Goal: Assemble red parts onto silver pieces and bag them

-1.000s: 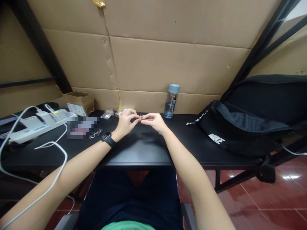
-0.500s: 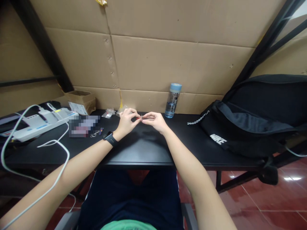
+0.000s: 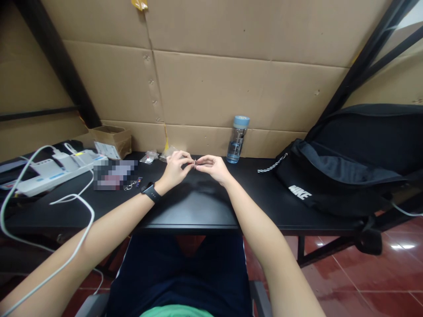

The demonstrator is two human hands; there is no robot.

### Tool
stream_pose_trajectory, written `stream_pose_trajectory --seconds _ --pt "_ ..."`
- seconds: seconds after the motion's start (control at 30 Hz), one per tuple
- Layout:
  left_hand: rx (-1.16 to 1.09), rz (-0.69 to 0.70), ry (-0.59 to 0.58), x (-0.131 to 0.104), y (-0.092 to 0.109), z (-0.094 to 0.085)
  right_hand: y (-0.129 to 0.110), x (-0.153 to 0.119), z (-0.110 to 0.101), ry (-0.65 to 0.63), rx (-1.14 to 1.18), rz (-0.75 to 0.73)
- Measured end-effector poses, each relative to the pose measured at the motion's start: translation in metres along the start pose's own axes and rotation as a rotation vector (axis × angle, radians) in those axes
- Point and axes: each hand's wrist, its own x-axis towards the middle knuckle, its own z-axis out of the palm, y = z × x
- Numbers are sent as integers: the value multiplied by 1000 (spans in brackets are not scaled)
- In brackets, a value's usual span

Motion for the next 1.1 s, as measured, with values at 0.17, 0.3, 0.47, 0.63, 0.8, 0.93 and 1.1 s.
stream_pose_trajectory --seconds 0.17,0.3,0.47,0.63,0.8,0.93,1.1 --pt "13 -6 16 0 -1 0 -1 -1 2 -6 12 7" --pt "34 -6 32 -1 -1 0 -3 -1 4 -10 33 7" --pt "69 -18 34 -2 0 3 2 0 4 -9 17 10" --pt "69 -18 43 -4 1 6 7 2 2 1 -6 6" --pt "35 -17 28 -4 -1 6 9 3 2 4 -16 5" --pt "9 -9 21 -4 -1 6 12 5 2 1 -35 12" --pt "32 -26 40 -4 -1 8 14 4 5 -1 -9 8"
